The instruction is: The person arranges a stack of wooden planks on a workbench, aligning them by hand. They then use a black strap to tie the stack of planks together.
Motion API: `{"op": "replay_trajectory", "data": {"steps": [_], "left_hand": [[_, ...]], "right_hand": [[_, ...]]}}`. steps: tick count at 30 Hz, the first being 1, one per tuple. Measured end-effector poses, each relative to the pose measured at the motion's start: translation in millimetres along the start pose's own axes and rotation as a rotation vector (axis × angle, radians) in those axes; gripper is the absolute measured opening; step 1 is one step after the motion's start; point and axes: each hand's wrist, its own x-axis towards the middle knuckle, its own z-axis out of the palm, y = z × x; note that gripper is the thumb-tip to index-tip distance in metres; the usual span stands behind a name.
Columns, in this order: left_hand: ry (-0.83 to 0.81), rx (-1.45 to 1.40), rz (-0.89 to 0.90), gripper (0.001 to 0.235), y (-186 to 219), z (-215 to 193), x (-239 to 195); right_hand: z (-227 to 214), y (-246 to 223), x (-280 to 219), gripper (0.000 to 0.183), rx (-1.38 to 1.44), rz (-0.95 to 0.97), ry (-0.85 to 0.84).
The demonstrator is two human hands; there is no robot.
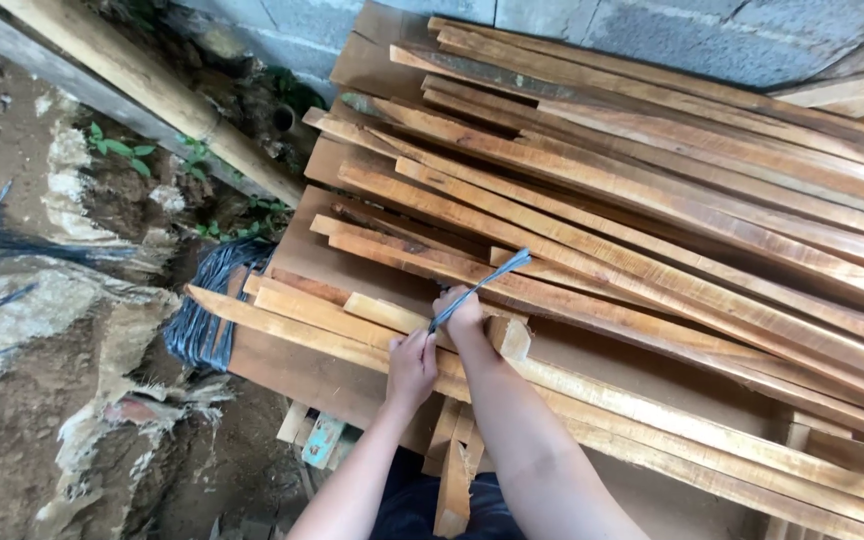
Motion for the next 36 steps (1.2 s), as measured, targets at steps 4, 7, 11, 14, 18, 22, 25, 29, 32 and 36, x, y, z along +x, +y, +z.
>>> {"op": "replay_trajectory", "data": {"steps": [4, 7, 11, 14, 18, 22, 25, 29, 32, 36], "left_hand": [[0.011, -0.108, -0.014, 0.037, 1.2, -6.2, -0.3], [0.022, -0.13, 0.005, 0.037, -1.9, -2.5, 0.5], [-0.017, -0.105, 0.023, 0.037, -5.4, -3.4, -0.3], [-0.015, -0.074, 0.054, 0.038, 0.6, -4.9, 3.4], [0.033, -0.047, 0.059, 0.038, -16.5, 10.8, -3.7], [0.036, -0.088, 0.04, 0.038, -9.1, 2.0, 1.1], [0.042, -0.098, 0.032, 0.037, -6.8, 1.6, -2.8], [0.046, -0.143, 0.011, 0.039, -3.7, -0.5, -1.9], [0.053, -0.16, -0.006, 0.039, -6.6, 4.7, -1.3], [0.054, -0.117, 0.02, 0.039, -5.8, 2.3, -2.4]], "right_hand": [[-20.3, -3.4, -27.9, 0.04, 0.021, -0.023, 0.058], [-5.8, 5.0, -18.4, 0.033, 0.012, 0.001, 0.145], [-42.8, -5.5, -57.2, 0.038, 0.176, 0.076, 0.11], [-47.4, -6.9, -54.3, 0.045, 0.56, 0.238, 0.06], [66.6, 0.9, 51.0, 0.053, 1.101, 0.479, 0.07], [-18.2, -11.3, -49.7, 0.061, 1.025, 0.57, -0.01], [-45.2, -15.0, -94.1, 0.044, 0.773, 0.168, 0.072], [-11.8, -17.6, -67.4, 0.026, 1.29, 0.359, 0.209], [-17.0, -16.4, -68.7, 0.034, 1.349, 0.385, 0.256], [85.6, -14.4, 53.6, 0.035, 1.154, 0.417, 0.203]]}}
